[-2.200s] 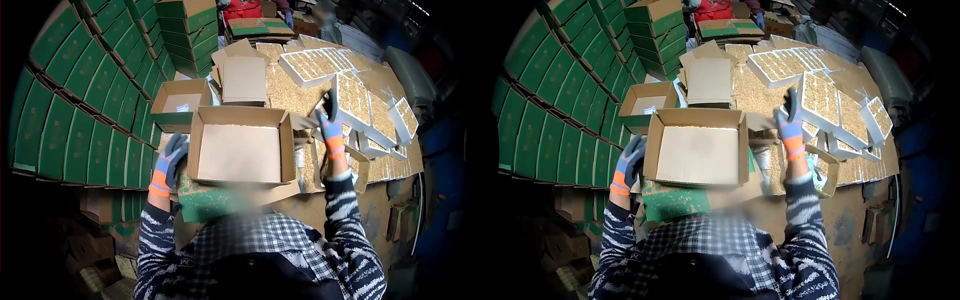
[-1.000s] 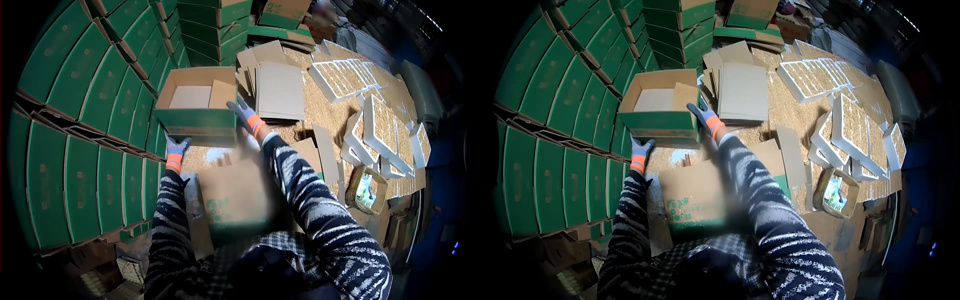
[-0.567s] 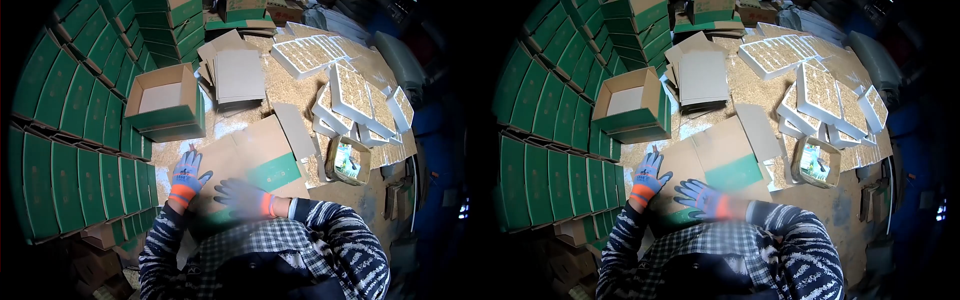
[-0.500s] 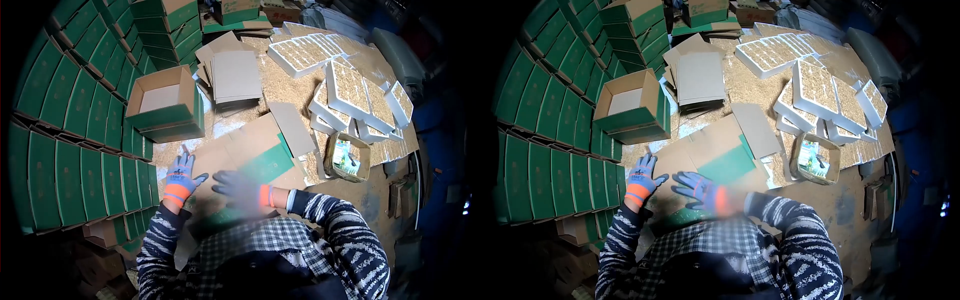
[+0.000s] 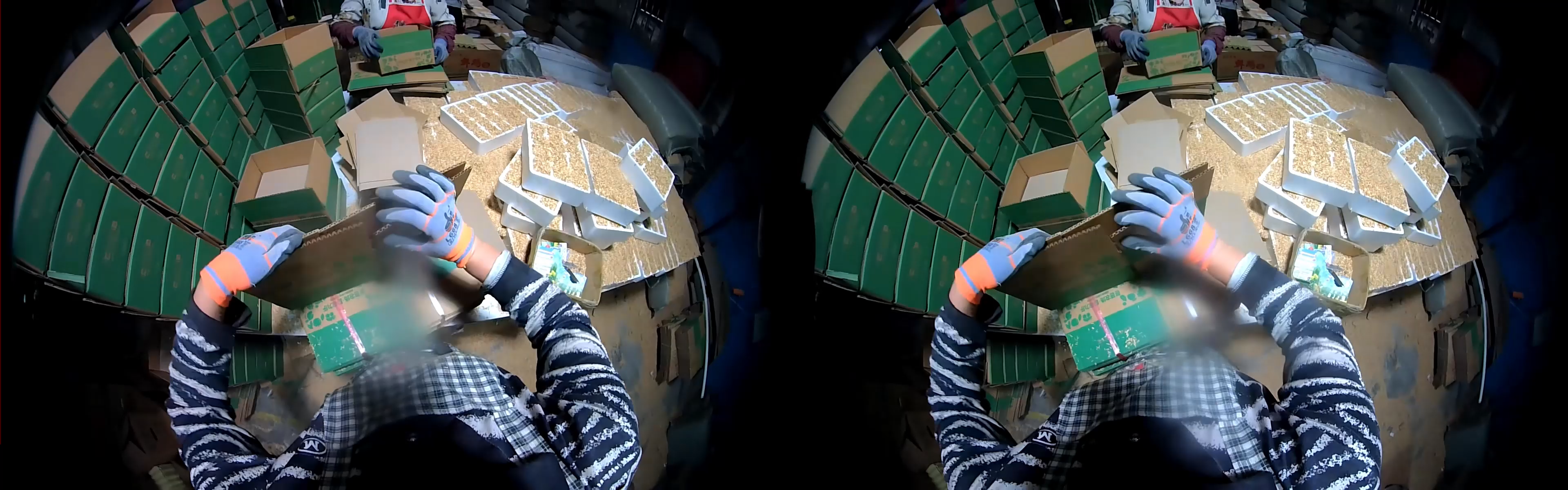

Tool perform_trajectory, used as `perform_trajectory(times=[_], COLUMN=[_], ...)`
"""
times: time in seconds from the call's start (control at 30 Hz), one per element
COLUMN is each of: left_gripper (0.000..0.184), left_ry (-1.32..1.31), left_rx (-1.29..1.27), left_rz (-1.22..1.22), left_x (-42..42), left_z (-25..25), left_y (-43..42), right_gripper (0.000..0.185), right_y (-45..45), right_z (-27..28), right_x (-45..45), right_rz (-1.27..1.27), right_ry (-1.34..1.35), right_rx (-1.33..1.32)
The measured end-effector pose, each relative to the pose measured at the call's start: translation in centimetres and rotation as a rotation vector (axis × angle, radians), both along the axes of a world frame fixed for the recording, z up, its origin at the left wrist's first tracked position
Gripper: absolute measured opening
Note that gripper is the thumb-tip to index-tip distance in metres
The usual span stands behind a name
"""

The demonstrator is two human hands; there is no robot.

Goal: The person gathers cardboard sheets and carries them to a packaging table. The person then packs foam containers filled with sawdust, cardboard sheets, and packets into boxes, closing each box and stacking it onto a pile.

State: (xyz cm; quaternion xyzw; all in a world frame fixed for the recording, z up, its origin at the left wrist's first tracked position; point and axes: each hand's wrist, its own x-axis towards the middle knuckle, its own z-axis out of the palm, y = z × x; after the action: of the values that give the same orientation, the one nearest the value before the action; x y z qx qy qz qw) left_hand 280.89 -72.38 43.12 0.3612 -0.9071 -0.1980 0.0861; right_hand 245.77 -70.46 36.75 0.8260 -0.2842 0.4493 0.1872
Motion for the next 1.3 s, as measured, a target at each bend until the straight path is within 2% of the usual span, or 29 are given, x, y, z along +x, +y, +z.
perform_trajectory(times=[0.1, 0.17, 0.2, 0.23, 0.3, 0.37, 0.4, 0.43, 0.47, 0.5, 0.53, 0.57, 0.63, 0.67, 0.73, 0.77, 0.8, 0.83, 0.9, 0.93, 1.0, 1.03, 1.07, 1.1, 1.17, 1.2, 1.23, 1.27, 1.3], left_gripper=[0.031, 0.032, 0.031, 0.03, 0.026, 0.024, 0.027, 0.03, 0.035, 0.039, 0.039, 0.04, 0.041, 0.041, 0.04, 0.039, 0.041, 0.045, 0.052, 0.056, 0.057, 0.056, 0.055, 0.055, 0.056, 0.057, 0.057, 0.059, 0.061], left_ry=[-0.255, -0.04, 0.195, 0.31, 0.823, 0.727, 0.525, 0.32, 0.271, 0.028, -0.044, -0.12, -0.057, 0.194, 0.876, 1.095, 1.157, 1.206, 1.145, 1.122, 1.082, 0.785, 0.776, 0.764, 0.649, 0.403, 0.161, -0.019, -0.2], left_rx=[0.103, 0.122, 0.072, -0.139, -0.203, -0.164, -0.325, -0.481, -0.261, -0.13, -0.175, -0.218, -0.103, 0.144, 0.606, 0.477, 0.381, 0.417, 0.207, 0.23, 0.379, 0.258, 0.326, 0.389, 0.598, 0.547, 0.485, 0.472, 0.456], left_rz=[0.119, 0.365, 0.353, 0.375, 0.474, 0.246, 0.05, -0.138, -0.066, -0.057, -0.082, -0.113, -0.087, -0.032, 0.206, 0.243, 0.349, 0.47, 0.634, 0.563, 0.432, 0.382, 0.345, 0.308, 0.292, 0.18, 0.068, 0.009, -0.049], left_x=[-0.4, 0.9, 0.2, -0.5, -6.9, -10.3, -10.7, -11.1, -10.4, -9.5, -9.1, -8.8, -9.5, -8.7, -6.8, -6.1, -3.7, -1.9, 0.4, 0.7, -1.7, -1.8, -3.1, -4.5, -5.9, -6.5, -6.9, -7.4, -8.0], left_z=[3.4, 0.9, -1.0, -4.0, -3.6, -4.3, -4.4, -4.6, -6.5, -7.7, -8.7, -9.6, -8.2, -8.4, -9.0, -9.6, -11.6, -12.7, -14.4, -13.4, -6.6, -3.4, -0.7, 1.4, 0.7, -1.9, -3.9, -4.9, -5.7], left_y=[-0.9, -3.6, -3.8, -5.0, -1.8, 0.2, 0.0, -0.1, 0.4, -0.1, -0.3, -0.6, -0.2, -0.7, -1.6, -1.1, -1.4, -0.9, 0.3, 1.0, 3.5, 3.2, 3.3, 3.2, 1.5, 0.6, -0.1, 0.5, 1.6], right_gripper=[0.012, 0.009, 0.013, 0.016, 0.026, 0.015, 0.018, 0.024, 0.03, 0.037, 0.048, 0.054, 0.058, 0.063, 0.063, 0.063, 0.061, 0.06, 0.058, 0.057, 0.053, 0.056, 0.059, 0.058, 0.062, 0.064, 0.067, 0.055, 0.044], right_y=[1.5, 2.1, 2.1, 2.2, 1.4, 1.5, 2.2, 3.1, 3.8, 4.4, 5.0, 5.7, 6.6, 4.3, 2.2, 1.2, 1.4, 1.7, 2.7, 3.0, 5.0, 5.8, 6.5, 3.8, 5.5, 6.4, 6.9, 6.9, 7.6], right_z=[2.0, 3.3, 2.7, 2.8, -0.5, -3.8, -1.9, 1.1, 3.2, 5.0, 6.2, 6.4, 4.4, 3.3, 2.7, 1.0, 1.6, 2.0, 2.4, 1.5, 0.2, -0.3, -2.1, -10.9, -14.3, -14.7, -14.8, -15.3, -13.2], right_x=[-2.2, -2.9, -1.8, -1.5, -0.8, 0.2, -0.1, -1.2, -2.0, -2.6, -3.1, -2.9, -1.3, -0.4, -1.7, -2.3, -2.6, -2.8, -3.5, -3.8, -0.5, 0.8, 1.7, 5.4, 5.7, 4.4, 2.9, 0.8, -2.8], right_rz=[0.351, 0.407, 0.461, 0.461, 0.471, 0.37, 0.328, 0.152, 0.074, -0.007, 0.154, 0.498, 0.325, 0.224, 0.215, 0.194, 0.091, 0.128, 0.178, 0.13, 0.231, 0.207, 0.152, 0.386, 0.438, 0.461, 0.427, 0.329, 0.291], right_ry=[0.014, -0.063, -0.197, -0.132, 0.092, 0.319, 0.208, 0.191, 0.034, -0.129, -0.158, -0.004, 0.494, 0.681, 0.561, 0.508, 0.562, 0.371, -0.001, -0.17, -0.924, -1.046, -0.969, -1.287, -1.32, -1.249, -1.122, -0.877, -0.745], right_rx=[0.211, 0.136, 0.181, 0.302, 0.617, 0.527, 0.316, 0.375, 0.554, 0.725, 1.104, 1.142, 1.057, 1.278, 1.05, 0.885, 0.991, 1.005, 1.003, 0.883, 0.852, 0.86, 0.889, 0.937, 1.698, 2.11, 2.275, 2.124, 1.644])
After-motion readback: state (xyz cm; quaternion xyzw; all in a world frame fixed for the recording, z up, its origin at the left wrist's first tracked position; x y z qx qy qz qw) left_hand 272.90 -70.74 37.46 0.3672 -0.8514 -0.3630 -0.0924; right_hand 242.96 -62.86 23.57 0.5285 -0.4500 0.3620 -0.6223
